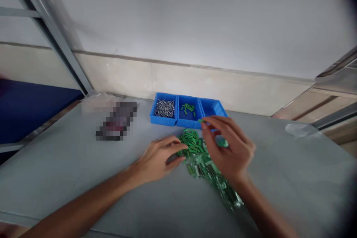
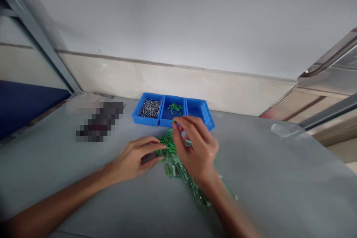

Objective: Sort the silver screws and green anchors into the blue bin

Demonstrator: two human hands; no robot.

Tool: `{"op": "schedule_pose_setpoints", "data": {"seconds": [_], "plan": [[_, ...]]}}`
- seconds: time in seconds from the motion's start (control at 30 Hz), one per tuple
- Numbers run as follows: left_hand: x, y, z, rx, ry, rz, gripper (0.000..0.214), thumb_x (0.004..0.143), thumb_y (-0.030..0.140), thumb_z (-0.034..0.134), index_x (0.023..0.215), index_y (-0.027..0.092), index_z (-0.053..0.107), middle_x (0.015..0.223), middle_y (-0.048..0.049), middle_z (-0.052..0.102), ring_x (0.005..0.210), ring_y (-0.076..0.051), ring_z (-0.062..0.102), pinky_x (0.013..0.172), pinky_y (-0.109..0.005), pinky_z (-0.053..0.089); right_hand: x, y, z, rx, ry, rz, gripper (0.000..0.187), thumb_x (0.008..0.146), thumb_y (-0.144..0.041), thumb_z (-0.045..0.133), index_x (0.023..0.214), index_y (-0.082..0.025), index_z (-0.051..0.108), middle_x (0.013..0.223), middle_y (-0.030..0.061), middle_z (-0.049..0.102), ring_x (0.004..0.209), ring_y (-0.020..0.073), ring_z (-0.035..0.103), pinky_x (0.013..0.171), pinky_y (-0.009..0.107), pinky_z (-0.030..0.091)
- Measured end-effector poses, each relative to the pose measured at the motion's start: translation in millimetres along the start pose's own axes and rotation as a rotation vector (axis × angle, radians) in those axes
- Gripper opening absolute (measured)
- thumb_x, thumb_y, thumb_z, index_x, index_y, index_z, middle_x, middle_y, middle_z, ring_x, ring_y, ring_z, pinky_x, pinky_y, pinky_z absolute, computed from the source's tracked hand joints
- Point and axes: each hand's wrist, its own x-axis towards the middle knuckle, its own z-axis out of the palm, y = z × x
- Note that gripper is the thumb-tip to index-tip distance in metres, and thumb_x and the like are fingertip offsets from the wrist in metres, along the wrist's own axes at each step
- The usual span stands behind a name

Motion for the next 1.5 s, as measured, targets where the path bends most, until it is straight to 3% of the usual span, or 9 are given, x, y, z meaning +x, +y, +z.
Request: {"op": "schedule_pose_setpoints", "data": {"seconds": [0.07,0.2,0.27,0.43,0.73,0.87,0.97,1.13,1.5], "plan": [[-1.2,2.3,2.9,0.045,-0.058,0.047,0.026,0.09,0.023,0.054,0.115,0.021,0.061,0.108,-0.0057,0.061,0.094,-0.016,0.06,0.082,-0.029,0.05,8.7,9.4,0.6,-0.045,0.017,0.037,0.024,0.08,-0.009,0.061,0.099,-0.022,0.068,0.094,0.0046,0.067,0.066,0.0125,0.062,0.057,0.026,0.053],[-2.2,2.1,5.3,0.093,-0.111,0.063,0.02,0.09,0.02,0.053,0.105,0.021,0.065,0.103,-0.0046,0.061,0.092,-0.016,0.06,0.082,-0.03,0.05,6.2,22.8,8.2,-0.098,-0.205,0.213,0.029,0.086,-0.015,0.053,0.112,-0.021,0.064,0.111,0.0086,0.064,0.065,0.0119,0.063,0.054,0.027,0.053],[-2.2,0.5,5.7,0.105,-0.128,0.068,0.018,0.09,0.019,0.053,0.102,0.021,0.066,0.102,-0.0046,0.061,0.091,-0.016,0.06,0.082,-0.031,0.05,-0.9,22.3,8.5,-0.106,-0.233,0.261,0.029,0.086,-0.017,0.052,0.113,-0.021,0.064,0.116,0.0095,0.062,0.064,0.0113,0.063,0.053,0.027,0.052],[-2.2,-2.5,4.4,0.104,-0.14,0.048,0.019,0.09,0.015,0.053,0.1,0.02,0.067,0.1,-0.004,0.061,0.089,-0.016,0.06,0.078,-0.029,0.05,-9.9,14.2,1.0,-0.05,-0.178,0.256,0.018,0.085,-0.017,0.054,0.098,-0.02,0.068,0.106,0.0079,0.065,0.063,0.0104,0.061,0.05,0.026,0.05],[-1.0,-3.1,1.7,0.146,-0.151,0.039,0.02,0.095,0.018,0.044,0.102,0.019,0.063,0.1,-0.0041,0.063,0.09,-0.016,0.062,0.08,-0.03,0.051,-11.5,15.1,3.2,-0.017,-0.21,0.222,0.018,0.085,-0.016,0.053,0.093,-0.019,0.069,0.101,0.0075,0.066,0.063,0.0105,0.06,0.051,0.025,0.049],[1.4,0.3,-3.4,0.019,-0.055,-0.028,0.018,0.095,0.021,0.045,0.104,0.019,0.061,0.096,-0.0038,0.066,0.085,-0.015,0.063,0.079,-0.027,0.05,-16.1,12.8,5.7,0.03,-0.262,0.194,0.017,0.086,-0.017,0.053,0.093,-0.019,0.069,0.096,0.0067,0.067,0.065,0.0114,0.06,0.051,0.024,0.047],[4.8,0.4,-9.9,-0.114,0.067,-0.086,0.016,0.094,0.021,0.048,0.101,0.018,0.062,0.09,-0.0035,0.066,0.076,-0.013,0.062,0.068,-0.023,0.05,-19.0,7.9,7.4,0.111,-0.338,0.21,0.016,0.086,-0.016,0.053,0.092,-0.019,0.068,0.085,0.0043,0.068,0.063,0.0118,0.06,0.051,0.022,0.046],[7.5,-2.7,-15.6,-0.147,0.271,-0.105,0.011,0.09,0.02,0.056,0.096,0.018,0.064,0.085,-0.0027,0.065,0.069,-0.011,0.058,0.06,-0.021,0.048,-24.8,-2.4,12.1,0.248,-0.462,0.279,0.015,0.088,-0.018,0.052,0.093,-0.019,0.067,0.079,0.0024,0.067,0.061,0.0111,0.06,0.05,0.021,0.046],[6.3,-3.5,-14.0,-0.126,0.326,-0.026,0.009,0.087,0.015,0.059,0.093,0.017,0.066,0.086,-0.0041,0.066,0.071,-0.011,0.059,0.059,-0.021,0.049,-25.1,-8.2,16.0,0.41,-0.53,0.476,0.015,0.089,-0.024,0.053,0.087,-0.018,0.067,0.071,0.0018,0.065,0.056,0.0104,0.061,0.047,0.02,0.045]]}}
